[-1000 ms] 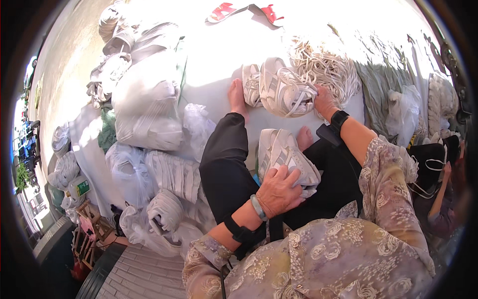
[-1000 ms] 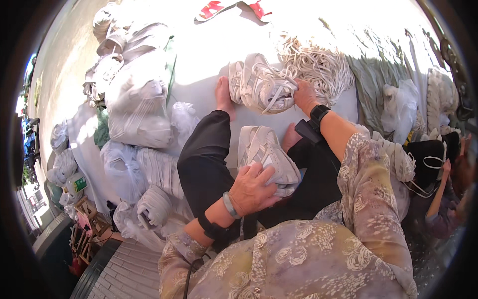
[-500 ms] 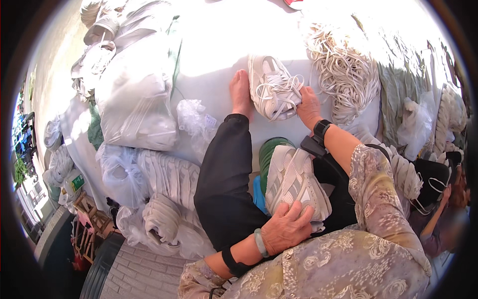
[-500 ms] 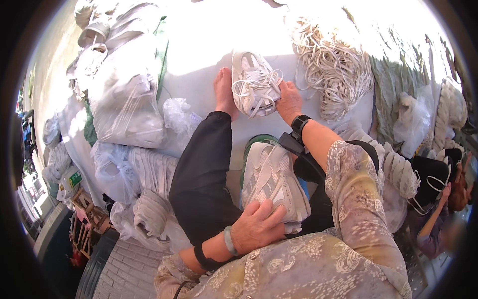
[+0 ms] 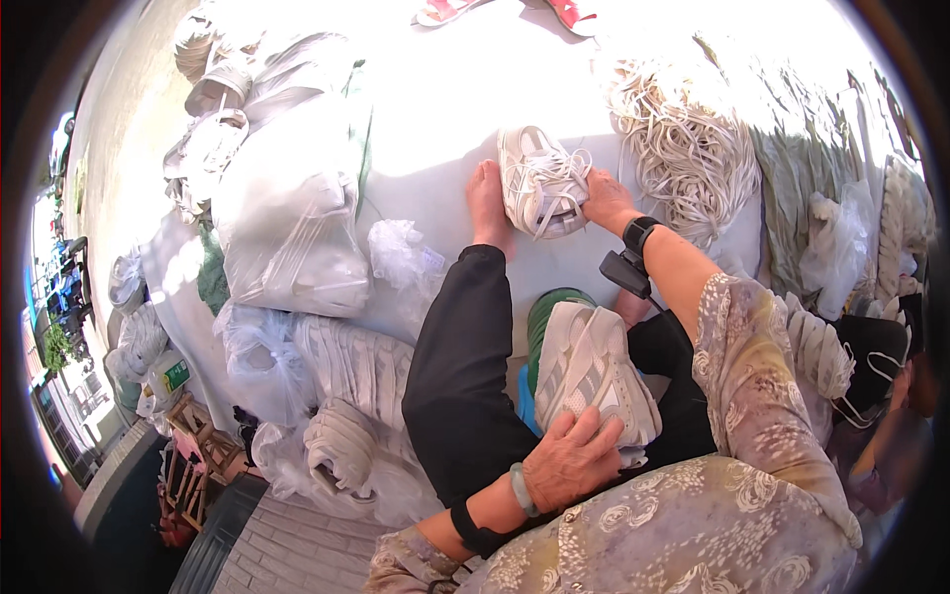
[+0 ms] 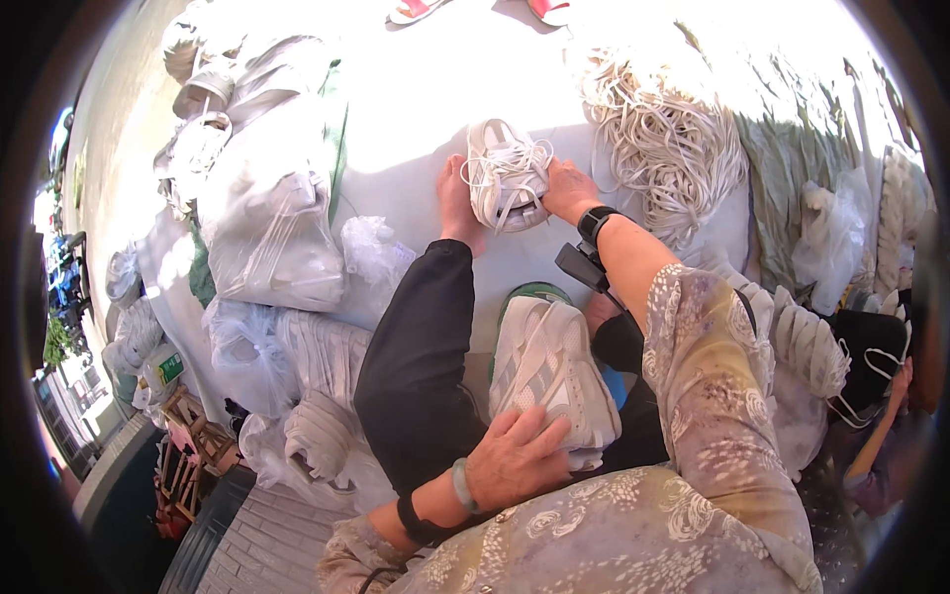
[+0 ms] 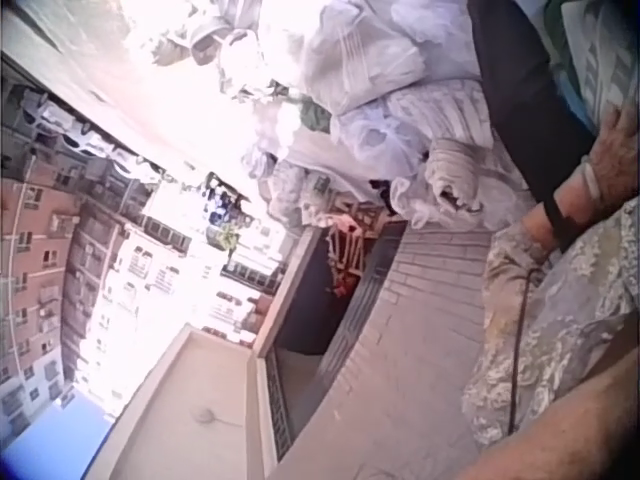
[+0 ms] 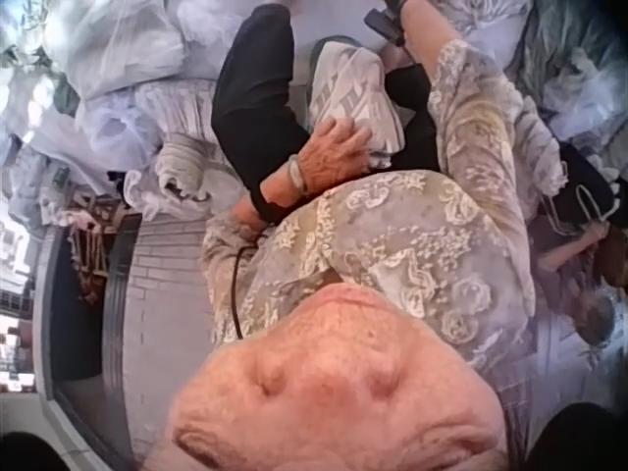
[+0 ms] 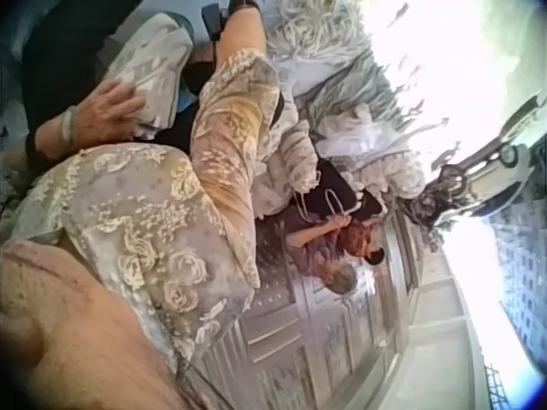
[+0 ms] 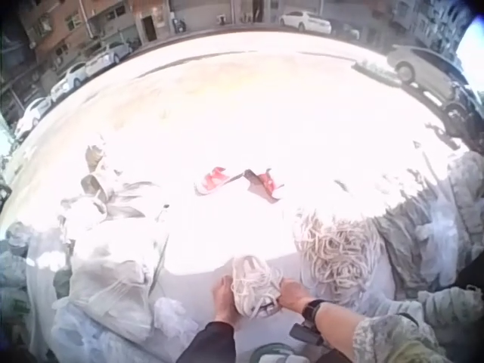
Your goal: Lacing new white sneakers while sitting on the ground.
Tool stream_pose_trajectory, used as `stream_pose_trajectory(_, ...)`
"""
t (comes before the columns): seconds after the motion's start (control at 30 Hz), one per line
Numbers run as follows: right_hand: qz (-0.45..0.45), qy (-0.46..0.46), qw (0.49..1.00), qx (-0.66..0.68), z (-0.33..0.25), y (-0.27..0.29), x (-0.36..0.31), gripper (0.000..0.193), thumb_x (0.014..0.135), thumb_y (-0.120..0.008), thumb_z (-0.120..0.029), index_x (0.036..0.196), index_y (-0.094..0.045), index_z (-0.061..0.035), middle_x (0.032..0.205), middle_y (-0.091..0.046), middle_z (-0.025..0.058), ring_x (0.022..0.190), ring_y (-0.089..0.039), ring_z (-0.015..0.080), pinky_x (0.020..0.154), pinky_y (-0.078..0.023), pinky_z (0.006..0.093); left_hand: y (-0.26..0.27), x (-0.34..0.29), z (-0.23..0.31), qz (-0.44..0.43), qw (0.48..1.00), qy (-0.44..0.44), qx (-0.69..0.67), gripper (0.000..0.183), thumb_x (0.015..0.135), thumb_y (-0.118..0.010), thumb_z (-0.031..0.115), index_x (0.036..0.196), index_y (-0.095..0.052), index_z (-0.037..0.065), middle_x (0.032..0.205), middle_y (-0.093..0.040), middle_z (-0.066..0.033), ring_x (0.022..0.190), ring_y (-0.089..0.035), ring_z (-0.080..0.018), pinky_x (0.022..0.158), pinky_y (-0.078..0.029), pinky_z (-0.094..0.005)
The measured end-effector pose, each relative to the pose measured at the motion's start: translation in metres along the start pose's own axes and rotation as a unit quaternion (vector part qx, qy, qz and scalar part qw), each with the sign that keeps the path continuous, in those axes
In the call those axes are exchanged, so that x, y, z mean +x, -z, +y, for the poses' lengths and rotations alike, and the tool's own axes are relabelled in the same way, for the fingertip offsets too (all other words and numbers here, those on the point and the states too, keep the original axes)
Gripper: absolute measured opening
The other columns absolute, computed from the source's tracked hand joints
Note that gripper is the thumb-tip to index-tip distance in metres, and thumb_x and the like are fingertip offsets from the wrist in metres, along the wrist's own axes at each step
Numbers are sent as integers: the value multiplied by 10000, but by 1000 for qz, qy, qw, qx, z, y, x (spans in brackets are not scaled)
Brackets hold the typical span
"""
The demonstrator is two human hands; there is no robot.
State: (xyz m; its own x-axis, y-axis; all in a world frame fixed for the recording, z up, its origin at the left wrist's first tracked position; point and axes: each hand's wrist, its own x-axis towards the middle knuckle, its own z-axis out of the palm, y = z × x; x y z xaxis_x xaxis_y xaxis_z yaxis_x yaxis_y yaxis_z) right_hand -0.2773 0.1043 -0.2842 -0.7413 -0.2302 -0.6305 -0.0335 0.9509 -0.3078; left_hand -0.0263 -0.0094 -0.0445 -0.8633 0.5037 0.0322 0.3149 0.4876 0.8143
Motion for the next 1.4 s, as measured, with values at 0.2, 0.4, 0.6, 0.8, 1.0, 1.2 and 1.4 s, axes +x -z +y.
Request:
stream_pose_trajectory(0.2,46,95,992,72,17,23,-33,678,695,-606,-241,1290,-390,2,1228,-501,223,1116,-515,330,948,-404,354,-5,-7,12,2,997,25,74,271,606,-719,275,774,-582,114,1137,-482,-80,1043,-461,-302,846,-381,-408)
stream_pose_trajectory(0.4,-242,-33,950,193,26,27,-115,597,860,-456,-502,1261,-459,-59,1067,-584,164,833,-626,252,649,-517,389,-14,-18,24,66,988,17,137,308,613,-738,207,816,-582,37,1147,-514,-157,1056,-497,-357,874,-427,-452)
stream_pose_trajectory(0.6,-288,-38,892,345,40,-2,-166,710,863,-328,-649,1176,-540,-48,1060,-589,190,857,-620,303,692,-509,404,-18,-48,27,101,980,35,167,275,620,-739,147,794,-576,11,1146,-504,-192,1036,-511,-378,854,-461,-421)
stream_pose_trajectory(0.8,-161,38,887,432,46,-19,-162,605,895,-352,-577,1004,-641,-57,902,-634,125,746,-599,186,650,-477,354,-26,-47,37,43,976,93,190,257,623,-737,129,794,-588,8,1181,-470,-238,1060,-499,-384,828,-473,-412)
stream_pose_trajectory(1.0,-154,-10,785,601,20,7,-184,459,922,-399,-459,840,-636,-75,778,-625,30,633,-549,128,600,-449,290,-32,-52,39,17,969,43,242,229,653,-694,110,781,-558,-23,1189,-438,-289,1076,-467,-447,872,-458,-430)
stream_pose_trajectory(1.2,-234,-29,680,694,18,20,-208,339,921,-414,-326,892,-623,-61,786,-651,48,625,-587,168,622,-488,314,-33,-70,42,24,967,28,251,156,697,-623,75,768,-546,-41,1186,-428,-288,1097,-460,-448,896,-444,-442)
stream_pose_trajectory(1.4,-264,-64,648,712,36,21,-201,261,850,-443,-207,910,-632,-37,818,-670,85,674,-616,188,671,-493,339,-37,-70,52,48,961,-15,271,145,716,-607,83,759,-539,-38,1177,-435,-293,1086,-478,-442,890,-453,-436)
